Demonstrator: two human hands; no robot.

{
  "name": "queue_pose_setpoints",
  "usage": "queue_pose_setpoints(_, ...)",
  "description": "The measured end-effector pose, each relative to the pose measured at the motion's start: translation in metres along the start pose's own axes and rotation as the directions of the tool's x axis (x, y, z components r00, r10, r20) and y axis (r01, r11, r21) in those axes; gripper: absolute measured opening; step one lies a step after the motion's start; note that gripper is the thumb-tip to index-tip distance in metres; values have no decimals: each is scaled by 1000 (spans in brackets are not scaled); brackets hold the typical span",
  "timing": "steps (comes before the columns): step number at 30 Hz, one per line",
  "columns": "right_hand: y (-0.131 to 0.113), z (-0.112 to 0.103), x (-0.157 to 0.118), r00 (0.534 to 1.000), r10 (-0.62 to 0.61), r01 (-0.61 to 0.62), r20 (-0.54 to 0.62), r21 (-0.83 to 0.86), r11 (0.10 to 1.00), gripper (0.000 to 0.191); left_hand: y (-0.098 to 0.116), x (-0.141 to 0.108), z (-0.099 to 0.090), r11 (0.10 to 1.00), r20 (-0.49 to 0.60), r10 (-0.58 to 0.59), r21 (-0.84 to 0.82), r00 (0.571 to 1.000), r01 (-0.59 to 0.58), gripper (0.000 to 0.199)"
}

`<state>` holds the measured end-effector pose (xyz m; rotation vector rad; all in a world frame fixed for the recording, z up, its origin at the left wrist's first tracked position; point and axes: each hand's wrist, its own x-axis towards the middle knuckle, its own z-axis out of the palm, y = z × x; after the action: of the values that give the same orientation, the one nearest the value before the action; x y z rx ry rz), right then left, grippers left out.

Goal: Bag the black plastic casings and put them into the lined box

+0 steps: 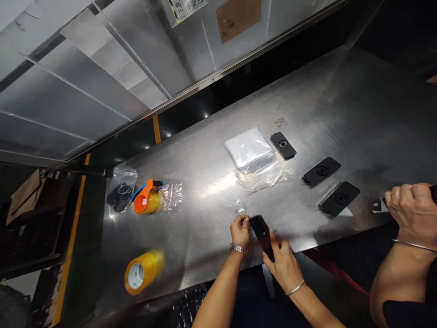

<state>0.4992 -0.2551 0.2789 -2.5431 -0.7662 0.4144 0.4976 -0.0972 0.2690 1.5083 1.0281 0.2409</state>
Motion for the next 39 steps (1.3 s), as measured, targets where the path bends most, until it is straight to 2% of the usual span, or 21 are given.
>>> queue_pose_setpoints(5,-3,-2,3,999,-31,30,-12,-69,997,63,0,-6,-2,999,-57,39,-26,998,-40,26)
queue_pose_setpoints(11,-10,0,5,1000,-21,21,7,-30,999,65,0,-11,1,999,-163,46,4,986,-46,34)
queue_pose_setpoints(14,-12,1,7,1000,-20,20,18,28,999,63,-1,-10,3,997,-264,25,71,964,-7,37)
queue_pose_setpoints(17,-13,2,8,1000,-18,16,26,69,997,62,-1,-9,2,989,-320,-20,133,947,66,32)
queue_pose_setpoints(22,-16,6,8,1000,-8,6,15,153,988,55,1,-7,-5,978,-307,-74,163,949,129,33)
queue_pose_setpoints(27,-23,12,10,999,-6,13,-31,208,978,51,3,-6,-4,983,-263,-112,111,958,146,41)
queue_pose_setpoints(39,-31,14,12,997,-27,39,-75,167,985,55,6,-2,6,954,-207,-245,-225,947,198,50)
